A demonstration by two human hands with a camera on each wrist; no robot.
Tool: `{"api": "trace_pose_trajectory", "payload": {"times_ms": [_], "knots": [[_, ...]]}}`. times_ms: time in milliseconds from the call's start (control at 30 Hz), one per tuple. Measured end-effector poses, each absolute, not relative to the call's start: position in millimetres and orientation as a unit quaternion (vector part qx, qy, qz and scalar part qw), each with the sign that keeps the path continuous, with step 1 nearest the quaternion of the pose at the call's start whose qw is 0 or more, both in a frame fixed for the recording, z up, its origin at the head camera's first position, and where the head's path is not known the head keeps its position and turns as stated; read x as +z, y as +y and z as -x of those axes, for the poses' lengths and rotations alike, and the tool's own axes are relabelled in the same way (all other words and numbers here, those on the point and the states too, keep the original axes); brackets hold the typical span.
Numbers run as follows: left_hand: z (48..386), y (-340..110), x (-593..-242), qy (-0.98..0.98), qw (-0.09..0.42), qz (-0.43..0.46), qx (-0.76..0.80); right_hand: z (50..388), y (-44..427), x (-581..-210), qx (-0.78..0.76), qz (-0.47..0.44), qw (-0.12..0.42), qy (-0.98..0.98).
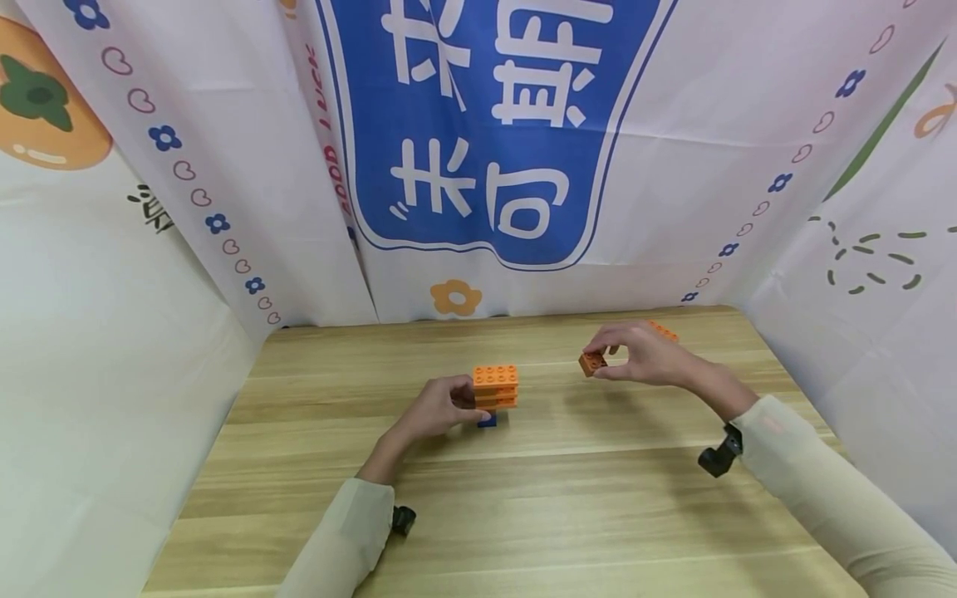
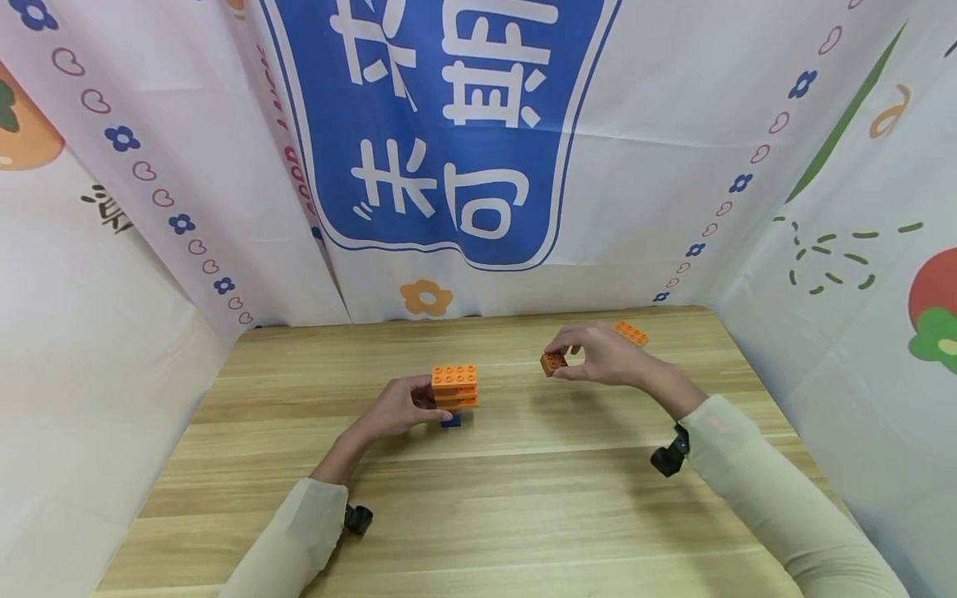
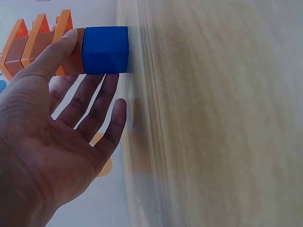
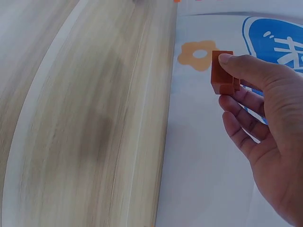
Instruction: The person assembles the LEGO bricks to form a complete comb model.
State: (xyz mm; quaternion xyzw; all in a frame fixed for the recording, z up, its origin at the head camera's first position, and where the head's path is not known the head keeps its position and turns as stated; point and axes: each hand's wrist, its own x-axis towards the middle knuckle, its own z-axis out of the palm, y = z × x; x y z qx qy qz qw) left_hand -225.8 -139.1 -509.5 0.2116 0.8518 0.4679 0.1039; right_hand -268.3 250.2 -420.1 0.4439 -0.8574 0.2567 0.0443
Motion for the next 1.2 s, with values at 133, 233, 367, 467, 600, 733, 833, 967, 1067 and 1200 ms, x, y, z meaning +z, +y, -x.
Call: {"api": "trace_pose_trajectory", "payload": {"times_ms": [133, 233, 367, 467, 600, 733, 833, 967, 1067, 1200], "knots": [[225.7, -139.1, -509.3, 0.852, 0.105, -0.209, 0.468, 265.9, 242.2, -417.6, 0.252, -0.443, 0.047, -0.859], [225.9, -139.2, -509.7, 0.853, 0.105, -0.207, 0.467, 264.1, 235.7, -415.9, 0.252, -0.444, 0.043, -0.859], [226.2, -139.2, -510.2, 0.854, 0.103, -0.209, 0.465, 261.8, 226.7, -412.8, 0.252, -0.447, 0.04, -0.857], [226.3, -139.3, -510.2, 0.854, 0.103, -0.211, 0.464, 260.2, 219.9, -410.3, 0.251, -0.449, 0.043, -0.857], [225.9, -139.4, -509.4, 0.852, 0.104, -0.211, 0.467, 258.8, 211.0, -407.8, 0.259, -0.453, 0.046, -0.852], [225.6, -139.5, -508.5, 0.852, 0.106, -0.211, 0.468, 258.0, 202.7, -406.8, 0.273, -0.464, 0.056, -0.841], [225.5, -139.2, -508.3, 0.852, 0.106, -0.212, 0.466, 257.2, 196.9, -406.1, 0.281, -0.471, 0.065, -0.833], [225.3, -138.8, -507.9, 0.854, 0.106, -0.21, 0.464, 256.4, 190.0, -405.0, 0.289, -0.475, 0.069, -0.828], [225.0, -138.4, -507.2, 0.854, 0.106, -0.209, 0.464, 256.3, 185.0, -404.3, 0.295, -0.479, 0.07, -0.824], [224.7, -138.2, -506.7, 0.854, 0.106, -0.209, 0.465, 256.5, 178.2, -403.4, 0.297, -0.486, 0.073, -0.819]]}}
